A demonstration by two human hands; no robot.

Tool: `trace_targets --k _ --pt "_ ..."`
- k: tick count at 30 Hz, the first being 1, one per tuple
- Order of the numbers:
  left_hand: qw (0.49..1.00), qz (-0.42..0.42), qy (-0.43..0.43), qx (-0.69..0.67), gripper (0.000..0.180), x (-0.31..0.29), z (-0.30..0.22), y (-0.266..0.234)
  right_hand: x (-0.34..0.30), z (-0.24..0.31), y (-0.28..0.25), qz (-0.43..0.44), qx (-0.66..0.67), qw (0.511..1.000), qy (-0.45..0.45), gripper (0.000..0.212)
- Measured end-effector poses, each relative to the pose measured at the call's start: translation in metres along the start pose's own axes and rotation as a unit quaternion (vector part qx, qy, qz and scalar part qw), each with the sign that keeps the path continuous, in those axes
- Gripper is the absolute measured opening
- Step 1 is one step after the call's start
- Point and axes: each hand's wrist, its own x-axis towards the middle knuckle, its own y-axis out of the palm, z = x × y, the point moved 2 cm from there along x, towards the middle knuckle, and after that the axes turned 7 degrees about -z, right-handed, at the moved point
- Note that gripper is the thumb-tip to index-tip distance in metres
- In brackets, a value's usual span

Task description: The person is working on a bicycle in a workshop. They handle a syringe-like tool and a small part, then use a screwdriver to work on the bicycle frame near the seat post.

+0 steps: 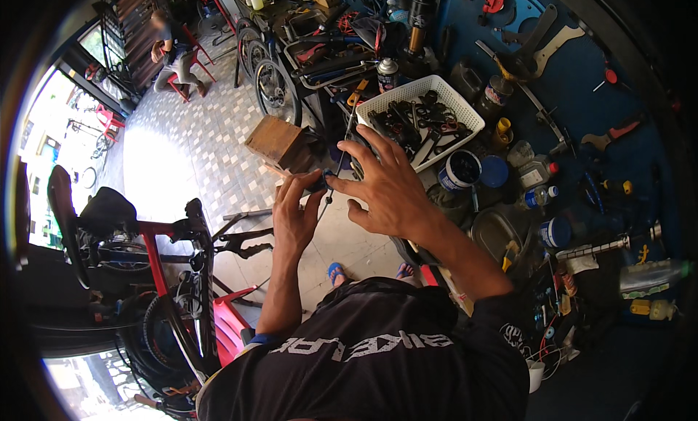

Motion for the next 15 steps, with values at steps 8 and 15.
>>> trace_targets --k 8,15 --pt "0.997 -0.001 -0.043 -0.068 0.035 0.003 0.012 -0.003 -0.003 0.002 -0.007 0.005 -0.006 1.000 -0.003 0.037" --pt "0.970 0.005 -0.118 -0.212 0.030 -0.003 0.024 0.003 -0.009 -0.020 -0.011 -0.017 0.294 0.952 0.077 0.044"
